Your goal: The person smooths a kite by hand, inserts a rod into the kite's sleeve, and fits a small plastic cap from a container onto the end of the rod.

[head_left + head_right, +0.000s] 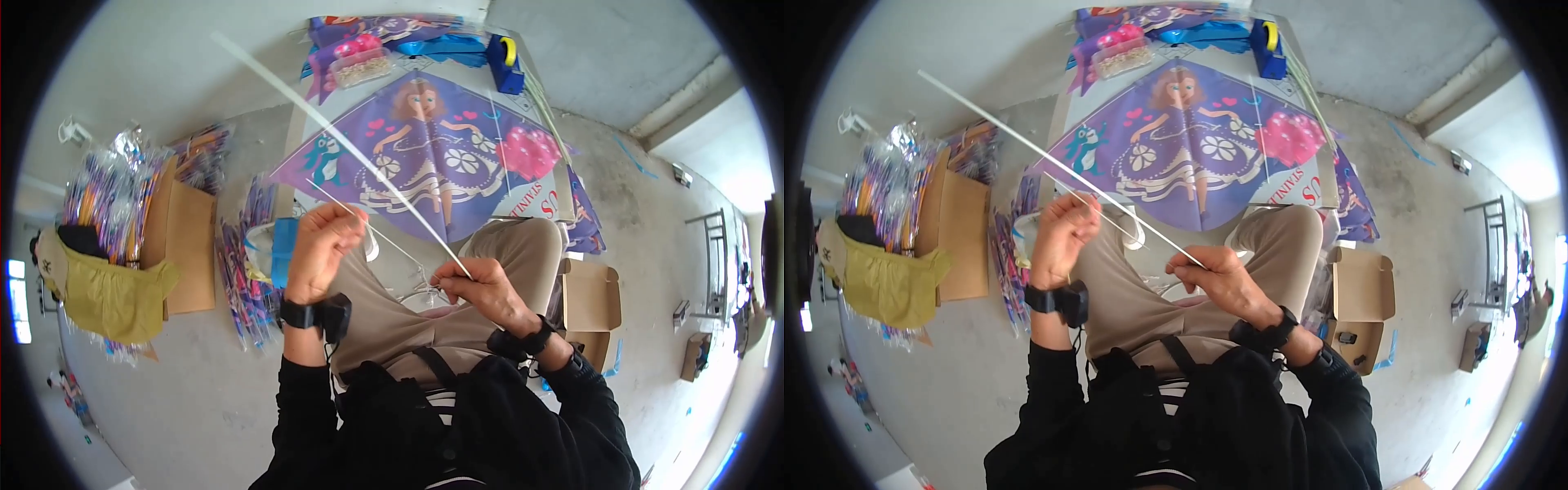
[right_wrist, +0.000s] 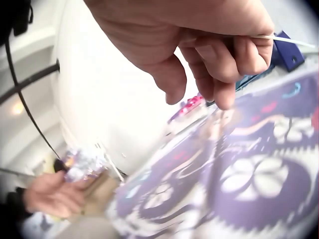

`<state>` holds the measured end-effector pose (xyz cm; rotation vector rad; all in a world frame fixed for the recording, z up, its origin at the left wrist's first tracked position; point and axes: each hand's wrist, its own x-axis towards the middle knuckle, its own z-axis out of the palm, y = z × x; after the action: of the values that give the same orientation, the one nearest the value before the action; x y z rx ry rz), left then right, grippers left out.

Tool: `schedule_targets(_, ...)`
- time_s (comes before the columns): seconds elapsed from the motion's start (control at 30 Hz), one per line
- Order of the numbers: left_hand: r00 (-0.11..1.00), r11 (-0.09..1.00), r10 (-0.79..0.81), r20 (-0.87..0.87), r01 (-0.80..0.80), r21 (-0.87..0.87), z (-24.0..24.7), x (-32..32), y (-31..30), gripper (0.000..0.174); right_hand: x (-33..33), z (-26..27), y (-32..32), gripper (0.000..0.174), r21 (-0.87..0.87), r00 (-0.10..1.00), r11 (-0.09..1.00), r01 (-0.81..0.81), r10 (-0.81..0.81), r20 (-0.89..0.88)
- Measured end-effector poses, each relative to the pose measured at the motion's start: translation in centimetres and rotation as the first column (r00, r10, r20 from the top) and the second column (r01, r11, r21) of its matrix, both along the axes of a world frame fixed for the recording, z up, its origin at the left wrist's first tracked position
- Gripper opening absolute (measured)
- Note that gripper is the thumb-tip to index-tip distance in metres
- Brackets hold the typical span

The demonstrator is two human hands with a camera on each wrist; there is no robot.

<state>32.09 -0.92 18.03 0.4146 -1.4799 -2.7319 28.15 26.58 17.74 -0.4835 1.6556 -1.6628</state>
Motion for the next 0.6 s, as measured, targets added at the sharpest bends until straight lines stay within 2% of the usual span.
schedule_targets(0.07,0.995,0.994,-0.038,0.090,0.047,-0.103,0.0,0.1,3.3,0.008,-0.7,-0.2,-1.1,0.013,0.024,0.999,1.000,-0.007,0.008,-0.049)
schedule_targets(0.1,0.988,0.988,-0.102,0.116,0.114,-0.100,-0.4,0.1,4.6,0.007,-1.1,-0.8,-1.9,0.013,-0.005,0.997,1.000,0.024,-0.025,-0.077)
schedule_targets(0.13,0.976,0.979,-0.164,0.143,0.179,-0.095,-1.2,0.2,5.6,0.007,-1.5,-1.0,-2.4,0.013,-0.004,0.996,0.999,0.035,-0.035,-0.078)
schedule_targets(0.17,0.981,0.988,-0.157,0.115,0.156,0.016,-2.1,0.1,6.3,0.007,-2.0,-0.9,-3.0,0.014,0.025,0.989,0.996,0.083,-0.080,-0.123)
schedule_targets(0.2,0.980,0.987,-0.164,0.116,0.163,0.015,-2.7,0.0,6.2,0.007,-2.3,-0.9,-3.4,0.014,0.052,0.979,0.990,0.129,-0.119,-0.168)
schedule_targets(0.27,0.988,1.000,0.000,0.155,-0.005,0.030,-3.3,-0.2,5.0,0.007,-2.7,-1.9,-3.1,0.013,0.001,0.979,0.990,0.142,-0.140,-0.149)
schedule_targets(0.3,0.984,0.996,0.070,0.165,-0.078,0.045,-3.2,-0.3,4.0,0.001,-2.6,-2.1,-2.2,0.012,0.057,0.983,0.993,0.099,-0.089,-0.161)
schedule_targets(0.33,0.984,0.996,0.066,0.167,-0.074,0.045,-3.2,-0.5,3.1,0.001,-2.5,-2.3,-1.4,0.012,0.114,0.985,0.992,0.054,-0.035,-0.169)
schedule_targets(0.4,0.970,0.967,0.224,0.097,-0.233,0.103,-3.5,-1.2,1.3,0.006,-2.3,-3.9,-0.7,0.012,0.086,0.989,0.993,0.086,-0.075,-0.129)
schedule_targets(0.47,0.986,0.982,0.154,0.061,-0.160,0.104,-3.7,-2.2,1.3,0.008,-2.6,-4.5,-0.5,0.012,0.060,0.989,0.990,0.125,-0.120,-0.083)
schedule_targets(0.53,0.982,0.977,0.147,0.120,-0.163,0.138,-3.4,-3.7,2.9,0.009,-3.5,-4.3,-1.1,0.011,0.157,0.974,0.967,0.200,-0.180,-0.137)
schedule_targets(0.6,0.986,0.978,0.135,0.102,-0.149,0.149,-3.4,-5.4,3.4,0.009,-4.6,-4.7,-1.2,0.011,0.182,0.966,0.958,0.220,-0.188,-0.177)
